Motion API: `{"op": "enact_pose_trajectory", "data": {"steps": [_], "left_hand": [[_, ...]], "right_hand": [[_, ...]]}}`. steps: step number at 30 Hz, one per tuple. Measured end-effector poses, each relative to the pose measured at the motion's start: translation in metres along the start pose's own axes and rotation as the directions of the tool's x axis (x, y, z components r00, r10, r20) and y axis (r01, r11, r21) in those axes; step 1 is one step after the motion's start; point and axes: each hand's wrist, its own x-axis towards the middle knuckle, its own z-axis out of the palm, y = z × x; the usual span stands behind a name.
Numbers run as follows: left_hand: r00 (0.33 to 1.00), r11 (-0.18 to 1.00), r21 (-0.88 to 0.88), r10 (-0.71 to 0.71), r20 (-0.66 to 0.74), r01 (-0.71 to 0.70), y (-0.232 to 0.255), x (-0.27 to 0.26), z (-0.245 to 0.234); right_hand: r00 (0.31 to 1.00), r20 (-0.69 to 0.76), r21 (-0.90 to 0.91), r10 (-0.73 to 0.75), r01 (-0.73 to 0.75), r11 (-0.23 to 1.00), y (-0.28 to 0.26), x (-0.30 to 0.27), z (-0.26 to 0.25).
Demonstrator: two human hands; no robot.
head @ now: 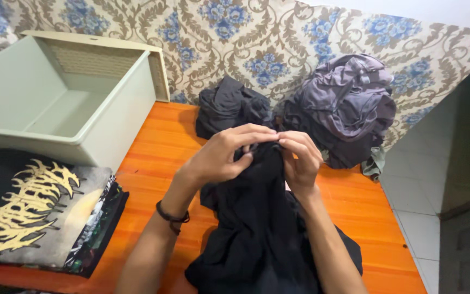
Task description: The person folds a black long-sleeved shirt by spreading it flat on a table, smoothing the surface with their hands, and aligning the sleeves across the torso.
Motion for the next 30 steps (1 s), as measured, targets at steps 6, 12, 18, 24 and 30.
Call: {"op": "enact_pose_trajectory", "data": {"steps": [6,12,18,24,30], "left_hand": [[0.928,0.953,0.100,-0.300,0.220,0.285,0.007,-0.008,-0.005],[0.984,0.984,0.172,-0.078,0.162,0.050,-0.004,-0.019,-0.008],[0.875,0.809,0.501,-0.448,0.183,0.309,0.000,-0.017,-0.001],[0.930,0.931,0.297,-0.284,0.232,0.211,-0.001,-0.022,0.002],[0.797,0.866,0.275,-0.494,0.347,0.417,-0.004,-0.024,0.008]], "right_hand": [[0.966,0.173,0.202,0.193,-0.226,0.953,-0.013,0.014,-0.020],[0.865,0.417,0.474,0.280,-0.469,0.745,-0.011,0.010,-0.030],[0.711,0.650,0.422,0.270,-0.632,0.650,-0.008,-0.001,-0.038],[0.740,0.628,0.534,0.242,-0.635,0.557,-0.016,0.010,-0.044],[0.640,0.736,0.340,0.219,-0.629,0.699,-0.025,0.026,-0.038]]}}
